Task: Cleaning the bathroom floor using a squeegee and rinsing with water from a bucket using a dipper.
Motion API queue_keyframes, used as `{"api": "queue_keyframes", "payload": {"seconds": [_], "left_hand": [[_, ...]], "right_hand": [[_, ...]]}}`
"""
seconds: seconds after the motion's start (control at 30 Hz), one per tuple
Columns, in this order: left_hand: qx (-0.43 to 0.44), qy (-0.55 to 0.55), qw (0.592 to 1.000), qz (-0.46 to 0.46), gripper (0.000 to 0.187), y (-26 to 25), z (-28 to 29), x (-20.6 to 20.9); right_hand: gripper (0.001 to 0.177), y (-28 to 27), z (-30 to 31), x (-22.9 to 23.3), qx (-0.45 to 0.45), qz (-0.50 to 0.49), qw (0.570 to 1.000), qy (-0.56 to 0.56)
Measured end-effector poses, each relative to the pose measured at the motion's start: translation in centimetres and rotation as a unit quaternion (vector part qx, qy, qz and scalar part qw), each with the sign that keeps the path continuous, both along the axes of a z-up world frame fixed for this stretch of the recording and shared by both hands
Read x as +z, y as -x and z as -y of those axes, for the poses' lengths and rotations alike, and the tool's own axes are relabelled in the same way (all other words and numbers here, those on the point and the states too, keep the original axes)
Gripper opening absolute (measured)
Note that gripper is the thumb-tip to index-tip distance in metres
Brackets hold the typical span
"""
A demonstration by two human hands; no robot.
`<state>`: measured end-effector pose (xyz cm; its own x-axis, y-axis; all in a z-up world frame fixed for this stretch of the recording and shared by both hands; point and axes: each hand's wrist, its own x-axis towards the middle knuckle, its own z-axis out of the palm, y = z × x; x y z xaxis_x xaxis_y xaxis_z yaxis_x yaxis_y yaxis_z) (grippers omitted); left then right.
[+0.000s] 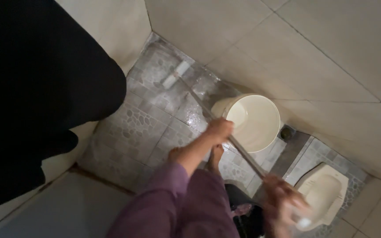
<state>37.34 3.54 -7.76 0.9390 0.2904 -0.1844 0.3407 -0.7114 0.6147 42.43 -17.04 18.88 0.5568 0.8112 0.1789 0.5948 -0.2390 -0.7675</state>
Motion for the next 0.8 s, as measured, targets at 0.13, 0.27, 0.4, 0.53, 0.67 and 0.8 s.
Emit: {"api": "queue_keyframes", "payload": {"seconds": [0.13,0.27,0.4,0.53,0.67,0.8], "left_hand": [[0.096,0.044,0.986,0.128,0.014,6.0,-6.6,-7.5],[0.174,0.018,0.977,0.125,0.008,7.3,-10.9,-6.3],[0.123,-0.017,0.979,0.161,0.007,1.6,-6.3,-8.6],[0.019,0.0,0.999,0.045,0.015,-5.3,2.1,0.0],[0.047,0.163,0.984,0.049,0.014,-5.7,4.4,7.5],[-0.007,0.067,0.997,-0.034,0.027,-3.6,2.1,2.6]], "right_hand": [[0.007,5.1,-6.5,-3.1,0.021,0.21,0.977,-0.009],[0.025,5.5,-10.4,-4.6,0.031,-0.284,0.918,-0.273],[0.014,1.4,-7.4,-1.5,-0.1,-0.242,0.951,-0.167],[0.018,0.0,-2.4,6.3,-0.245,-0.109,0.962,-0.054],[0.028,0.7,-0.4,8.5,-0.254,-0.161,0.938,-0.173],[0.029,0.1,2.0,1.2,-0.189,-0.306,0.875,-0.324]]}}
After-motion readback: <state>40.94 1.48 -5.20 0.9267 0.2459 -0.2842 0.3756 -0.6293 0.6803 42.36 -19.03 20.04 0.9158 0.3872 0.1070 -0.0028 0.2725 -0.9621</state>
